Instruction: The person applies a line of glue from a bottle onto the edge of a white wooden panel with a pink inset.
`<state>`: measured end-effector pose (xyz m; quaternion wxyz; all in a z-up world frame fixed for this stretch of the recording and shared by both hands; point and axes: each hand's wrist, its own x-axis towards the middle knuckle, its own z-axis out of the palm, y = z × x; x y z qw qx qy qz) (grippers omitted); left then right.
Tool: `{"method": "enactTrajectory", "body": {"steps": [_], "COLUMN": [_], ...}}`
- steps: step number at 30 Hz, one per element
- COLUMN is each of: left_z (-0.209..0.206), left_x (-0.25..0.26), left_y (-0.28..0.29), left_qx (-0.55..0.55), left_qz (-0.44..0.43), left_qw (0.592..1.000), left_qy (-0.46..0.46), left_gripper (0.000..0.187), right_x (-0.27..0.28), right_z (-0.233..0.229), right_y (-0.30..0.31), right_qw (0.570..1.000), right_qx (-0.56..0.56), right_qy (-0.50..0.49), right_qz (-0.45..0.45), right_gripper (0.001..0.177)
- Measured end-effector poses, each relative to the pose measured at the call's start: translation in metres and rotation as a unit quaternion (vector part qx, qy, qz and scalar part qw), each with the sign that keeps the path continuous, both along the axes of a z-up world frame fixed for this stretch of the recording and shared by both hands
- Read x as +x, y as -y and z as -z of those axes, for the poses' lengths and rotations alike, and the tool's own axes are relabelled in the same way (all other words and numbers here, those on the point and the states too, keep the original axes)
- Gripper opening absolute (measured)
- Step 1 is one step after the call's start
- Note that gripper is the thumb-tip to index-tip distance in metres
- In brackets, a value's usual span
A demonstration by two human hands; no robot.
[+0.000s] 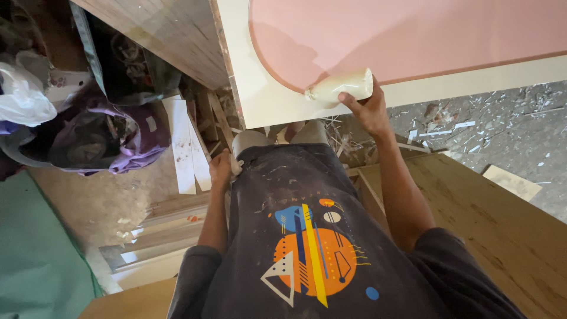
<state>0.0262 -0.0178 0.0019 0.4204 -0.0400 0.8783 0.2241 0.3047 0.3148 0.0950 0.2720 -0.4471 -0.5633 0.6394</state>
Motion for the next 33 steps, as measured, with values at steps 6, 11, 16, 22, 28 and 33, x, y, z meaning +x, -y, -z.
{"method": "enactTrajectory", "body": {"steps": [6, 11, 16, 22, 28, 33], "left_z": [0.027, 0.025, 0.013, 0.021, 0.022, 0.011], "left_x": [0.000, 0.003, 0.003, 0.003, 0.004, 0.007], "left_y": [0.013, 0.015, 0.008, 0.012, 0.012, 0.006], "left_qx": [-0.016, -0.022, -0.036, -0.036, -0.036, -0.031], "left_qz": [0.007, 0.010, 0.017, 0.025, 0.014, 0.011], "left_qw": [1.000, 1.000, 0.999, 0.999, 0.999, 0.999], "left_qy": [-0.014, -0.013, 0.002, -0.002, -0.006, -0.010], "left_gripper": [0.049, 0.050, 0.056, 0.054, 0.050, 0.051], "right_x": [0.009, 0.009, 0.014, 0.004, -0.011, -0.020], "right_z": [0.010, 0.006, 0.010, -0.002, 0.002, 0.009], "right_y": [-0.005, -0.004, -0.009, -0.012, -0.013, -0.011], "right_qw": [1.000, 1.000, 0.999, 0.998, 0.993, 0.995], "right_qx": [-0.001, 0.005, 0.013, 0.024, 0.036, 0.034], "right_qy": [-0.019, -0.029, -0.017, 0.050, 0.098, 0.084], "right_qz": [-0.013, -0.011, -0.043, -0.040, -0.049, -0.037], "right_gripper": [0.059, 0.057, 0.061, 0.061, 0.064, 0.062]}}
